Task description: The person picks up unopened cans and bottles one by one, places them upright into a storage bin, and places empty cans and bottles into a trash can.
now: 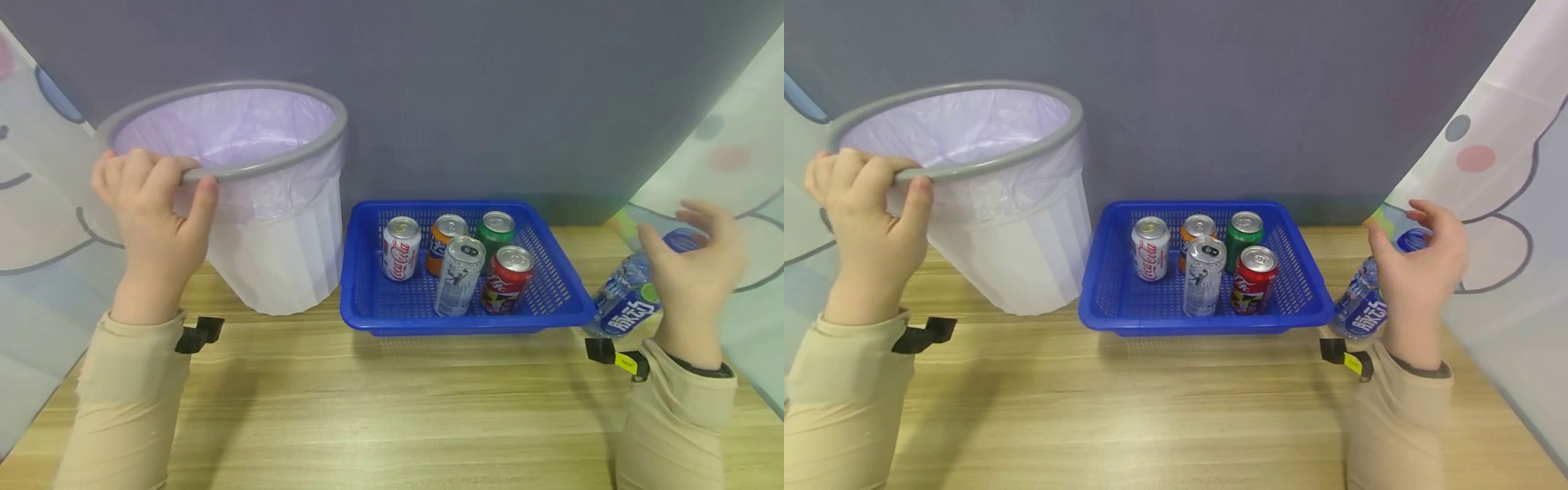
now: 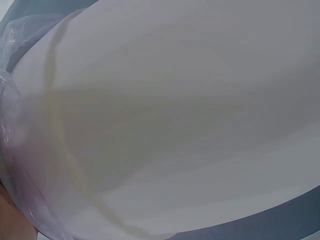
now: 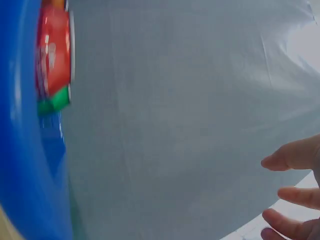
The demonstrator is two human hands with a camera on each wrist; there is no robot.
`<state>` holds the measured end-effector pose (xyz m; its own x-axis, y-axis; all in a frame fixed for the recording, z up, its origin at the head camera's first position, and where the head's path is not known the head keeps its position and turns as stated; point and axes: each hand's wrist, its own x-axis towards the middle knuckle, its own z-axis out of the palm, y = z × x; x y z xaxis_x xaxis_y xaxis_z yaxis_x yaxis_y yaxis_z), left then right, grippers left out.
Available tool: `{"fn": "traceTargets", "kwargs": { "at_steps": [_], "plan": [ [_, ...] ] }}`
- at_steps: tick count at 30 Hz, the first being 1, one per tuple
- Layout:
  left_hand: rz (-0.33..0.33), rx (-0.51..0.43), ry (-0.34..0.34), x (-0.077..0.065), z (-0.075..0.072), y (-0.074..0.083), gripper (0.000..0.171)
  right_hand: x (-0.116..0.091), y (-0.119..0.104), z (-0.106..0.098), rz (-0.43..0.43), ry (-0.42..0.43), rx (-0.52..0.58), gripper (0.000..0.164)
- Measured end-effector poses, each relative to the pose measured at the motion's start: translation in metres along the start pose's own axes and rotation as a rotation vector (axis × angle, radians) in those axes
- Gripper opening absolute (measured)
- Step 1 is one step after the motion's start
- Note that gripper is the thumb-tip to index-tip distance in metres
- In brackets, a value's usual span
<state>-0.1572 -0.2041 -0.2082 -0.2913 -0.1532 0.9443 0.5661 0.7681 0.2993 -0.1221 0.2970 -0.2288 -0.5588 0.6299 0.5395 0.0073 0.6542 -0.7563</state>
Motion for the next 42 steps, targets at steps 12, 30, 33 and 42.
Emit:
{"fn": "traceTargets", "kwargs": {
  "at_steps": [12,30,33,42],
  "plan": [
    [-0.003,0.011,-0.014,0.0,-0.001,-0.003,0.063,0.02,0.016,-0.008,0.235,-0.215,-0.173,0.071],
    [-0.004,0.029,-0.125,0.001,-0.009,0.002,0.056,0.032,0.041,-0.03,0.13,-0.626,-0.374,0.094],
    [-0.005,0.037,-0.164,0.002,-0.012,0.002,0.052,0.031,0.042,-0.03,0.134,-0.612,-0.396,0.093],
    [-0.035,0.038,-0.277,0.007,-0.022,0.007,0.036,0.03,0.033,-0.027,0.291,-0.371,-0.331,0.081]
  ]
}}
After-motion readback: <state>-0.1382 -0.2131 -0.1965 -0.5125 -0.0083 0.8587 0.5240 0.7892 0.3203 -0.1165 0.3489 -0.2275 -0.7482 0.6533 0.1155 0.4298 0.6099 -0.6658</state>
